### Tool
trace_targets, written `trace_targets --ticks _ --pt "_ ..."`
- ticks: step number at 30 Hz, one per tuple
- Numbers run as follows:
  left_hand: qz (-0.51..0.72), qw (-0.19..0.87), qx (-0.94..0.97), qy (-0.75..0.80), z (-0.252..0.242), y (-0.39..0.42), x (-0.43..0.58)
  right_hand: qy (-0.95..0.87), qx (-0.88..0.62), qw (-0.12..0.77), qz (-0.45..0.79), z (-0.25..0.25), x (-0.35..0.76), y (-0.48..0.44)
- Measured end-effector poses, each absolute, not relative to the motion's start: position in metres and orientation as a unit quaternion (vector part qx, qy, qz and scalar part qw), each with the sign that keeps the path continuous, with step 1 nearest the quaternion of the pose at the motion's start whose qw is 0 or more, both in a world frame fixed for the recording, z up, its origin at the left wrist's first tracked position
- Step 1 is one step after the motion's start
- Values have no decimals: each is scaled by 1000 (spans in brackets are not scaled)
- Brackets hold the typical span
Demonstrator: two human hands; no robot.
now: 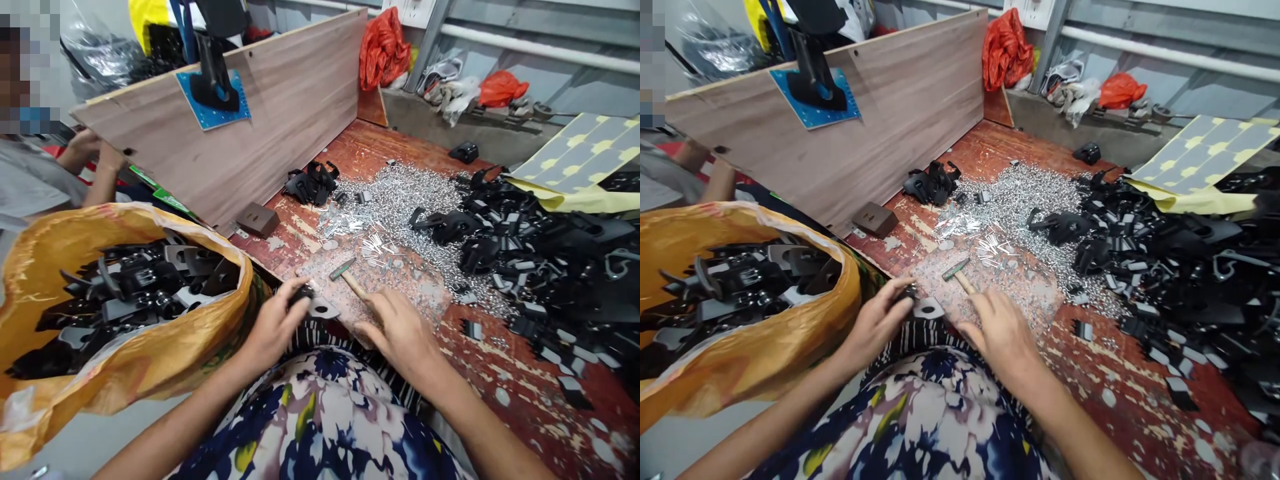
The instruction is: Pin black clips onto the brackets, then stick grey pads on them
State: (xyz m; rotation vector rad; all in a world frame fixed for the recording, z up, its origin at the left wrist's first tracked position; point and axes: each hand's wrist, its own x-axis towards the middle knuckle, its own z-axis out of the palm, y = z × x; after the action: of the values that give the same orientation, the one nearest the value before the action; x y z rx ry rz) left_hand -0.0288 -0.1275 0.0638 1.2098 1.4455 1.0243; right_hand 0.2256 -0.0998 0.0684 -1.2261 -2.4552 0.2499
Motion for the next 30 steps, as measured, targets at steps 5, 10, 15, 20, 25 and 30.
trace_targets --ticks 5,10,15,20,25,30 --pt "407 533 445 593 44 -122 -38 -860 -507 57 10 40 257 -103" --pt "399 503 485 594 13 -109 -6 -849 -512 109 71 46 273 -113" --pt "394 435 514 625 6 -107 1 -856 -449 256 -3 75 277 -131" --pt "400 419 511 635 4 -109 -1 -886 -424 189 2 68 259 -141" --pt "392 427 522 625 -3 -104 -1 -862 -459 202 67 55 263 -136" --pt "385 427 573 585 47 -118 -14 -860 -489 146 -14 36 270 -123"
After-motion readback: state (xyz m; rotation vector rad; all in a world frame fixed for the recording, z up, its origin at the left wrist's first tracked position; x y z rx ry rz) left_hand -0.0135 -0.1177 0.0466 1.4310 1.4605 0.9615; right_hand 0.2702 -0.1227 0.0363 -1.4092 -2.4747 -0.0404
